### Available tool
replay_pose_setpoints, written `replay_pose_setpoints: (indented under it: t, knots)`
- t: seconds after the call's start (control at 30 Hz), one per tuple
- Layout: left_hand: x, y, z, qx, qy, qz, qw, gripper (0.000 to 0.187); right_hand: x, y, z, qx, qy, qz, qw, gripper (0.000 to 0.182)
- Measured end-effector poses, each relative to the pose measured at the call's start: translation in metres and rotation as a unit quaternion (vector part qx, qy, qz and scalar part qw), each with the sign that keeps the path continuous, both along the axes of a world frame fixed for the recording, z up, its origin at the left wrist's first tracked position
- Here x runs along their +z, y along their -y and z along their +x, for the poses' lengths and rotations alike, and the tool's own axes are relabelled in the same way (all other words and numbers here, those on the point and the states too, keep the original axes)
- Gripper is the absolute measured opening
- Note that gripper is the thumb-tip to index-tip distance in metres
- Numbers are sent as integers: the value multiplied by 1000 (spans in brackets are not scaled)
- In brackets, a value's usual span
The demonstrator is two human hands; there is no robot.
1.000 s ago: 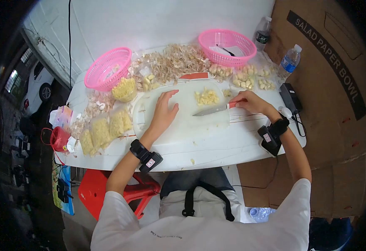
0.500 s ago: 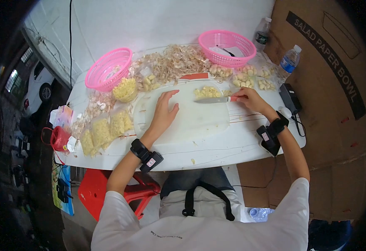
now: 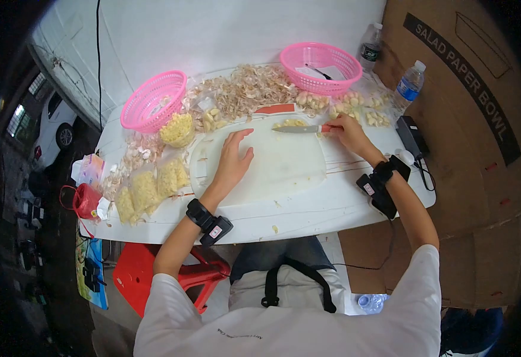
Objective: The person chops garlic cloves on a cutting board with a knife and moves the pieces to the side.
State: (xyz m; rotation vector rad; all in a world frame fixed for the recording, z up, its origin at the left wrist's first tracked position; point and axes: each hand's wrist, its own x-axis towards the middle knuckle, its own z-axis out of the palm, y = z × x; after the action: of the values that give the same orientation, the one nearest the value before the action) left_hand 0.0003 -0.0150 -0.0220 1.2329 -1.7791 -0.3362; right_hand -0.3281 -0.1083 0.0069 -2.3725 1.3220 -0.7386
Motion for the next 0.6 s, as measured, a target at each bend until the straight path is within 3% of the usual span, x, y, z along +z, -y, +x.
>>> replay_pose_setpoints:
  t: [0.07, 0.23, 0.3, 0.43, 0.6]
  knots:
    - [0, -1, 1, 4, 3, 2, 1000, 43, -1, 7, -6, 55, 38, -7, 998, 20]
    - [-1, 3, 4, 2, 1, -57, 998, 31, 1, 26, -32, 135, 0, -2, 991, 22]
    - [7, 3, 7, -4, 1, -30, 1000, 27, 5, 23, -35, 109, 24, 85, 990, 22]
    - [28, 2, 14, 6, -11, 40, 999, 25, 2, 12, -29, 56, 24, 19, 998, 20]
    - [60, 3, 26, 31, -35, 50, 998, 30, 9, -32, -8, -13, 180, 107, 978, 29]
